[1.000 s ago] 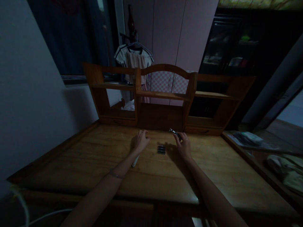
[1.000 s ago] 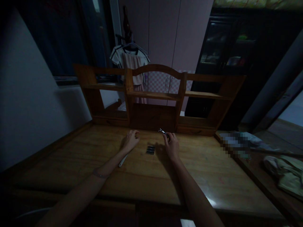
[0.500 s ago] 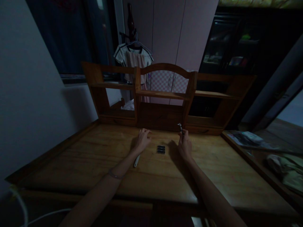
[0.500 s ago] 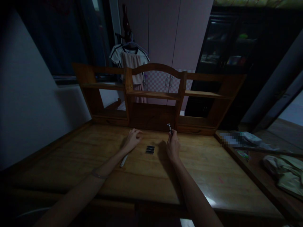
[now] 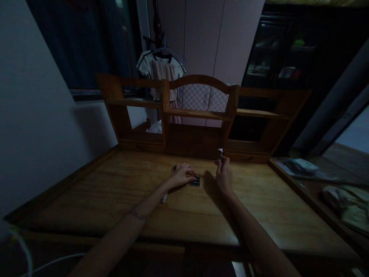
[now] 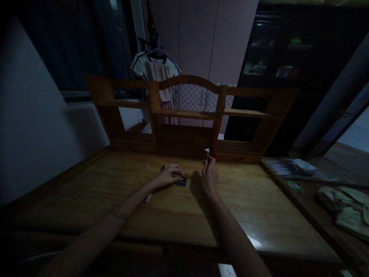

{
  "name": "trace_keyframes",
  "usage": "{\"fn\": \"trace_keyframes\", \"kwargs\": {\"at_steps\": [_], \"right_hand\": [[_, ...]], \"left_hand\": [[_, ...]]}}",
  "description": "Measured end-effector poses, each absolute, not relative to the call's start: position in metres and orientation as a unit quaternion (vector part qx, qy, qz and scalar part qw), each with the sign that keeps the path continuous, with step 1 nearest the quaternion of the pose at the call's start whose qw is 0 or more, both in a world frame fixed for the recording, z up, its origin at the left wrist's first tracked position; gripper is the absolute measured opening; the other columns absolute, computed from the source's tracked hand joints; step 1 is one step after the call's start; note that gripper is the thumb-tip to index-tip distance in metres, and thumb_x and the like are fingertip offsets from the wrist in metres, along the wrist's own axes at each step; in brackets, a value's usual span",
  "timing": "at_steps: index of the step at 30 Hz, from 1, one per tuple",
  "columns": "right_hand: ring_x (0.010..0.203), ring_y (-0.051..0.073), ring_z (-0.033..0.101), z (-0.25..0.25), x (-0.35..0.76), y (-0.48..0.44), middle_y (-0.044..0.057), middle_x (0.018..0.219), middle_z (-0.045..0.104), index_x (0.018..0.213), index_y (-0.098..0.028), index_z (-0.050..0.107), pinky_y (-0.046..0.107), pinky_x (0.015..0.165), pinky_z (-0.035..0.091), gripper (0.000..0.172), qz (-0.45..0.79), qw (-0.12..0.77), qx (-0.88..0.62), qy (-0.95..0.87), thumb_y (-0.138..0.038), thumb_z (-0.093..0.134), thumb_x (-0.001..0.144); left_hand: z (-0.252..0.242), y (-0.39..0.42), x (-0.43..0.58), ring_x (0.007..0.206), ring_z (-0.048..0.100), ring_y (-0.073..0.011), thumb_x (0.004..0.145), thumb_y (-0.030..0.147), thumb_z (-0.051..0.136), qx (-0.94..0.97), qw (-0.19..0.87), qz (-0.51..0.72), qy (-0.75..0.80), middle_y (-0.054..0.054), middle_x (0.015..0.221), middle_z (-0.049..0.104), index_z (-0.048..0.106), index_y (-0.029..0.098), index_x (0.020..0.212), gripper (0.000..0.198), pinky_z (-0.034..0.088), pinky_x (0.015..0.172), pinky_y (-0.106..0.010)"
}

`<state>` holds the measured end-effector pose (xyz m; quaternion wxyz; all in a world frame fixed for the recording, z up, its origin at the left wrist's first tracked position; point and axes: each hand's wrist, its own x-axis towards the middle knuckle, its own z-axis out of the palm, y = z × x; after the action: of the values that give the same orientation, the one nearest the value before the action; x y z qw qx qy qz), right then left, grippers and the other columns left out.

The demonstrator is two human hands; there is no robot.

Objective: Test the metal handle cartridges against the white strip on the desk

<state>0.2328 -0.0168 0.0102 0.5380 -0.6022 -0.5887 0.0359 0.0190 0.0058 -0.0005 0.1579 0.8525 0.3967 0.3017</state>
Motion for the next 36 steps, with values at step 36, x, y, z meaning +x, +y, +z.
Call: {"fn": "trace_keyframes", "kwargs": {"at_steps": [36], "right_hand": [[0.078, 0.020, 0.061, 0.010, 0.230, -0.018, 0.006, 0.089, 0.064, 0.109, -0.022, 0.044, 0.030, 0.068, 0.044, 0.025, 0.068, 0.545, -0.543, -0.635, -0.040, 0.036, 0.093]], "left_hand": [[-0.006, 0.004, 0.034, 0.092, 0.049, -0.0207, 0.082, 0.025, 0.059, 0.867, 0.050, 0.268, 0.417, -0.003, 0.089, 0.059, 0.059, 0.019, 0.084, 0.006, 0.035, 0.083, -0.033]]}}
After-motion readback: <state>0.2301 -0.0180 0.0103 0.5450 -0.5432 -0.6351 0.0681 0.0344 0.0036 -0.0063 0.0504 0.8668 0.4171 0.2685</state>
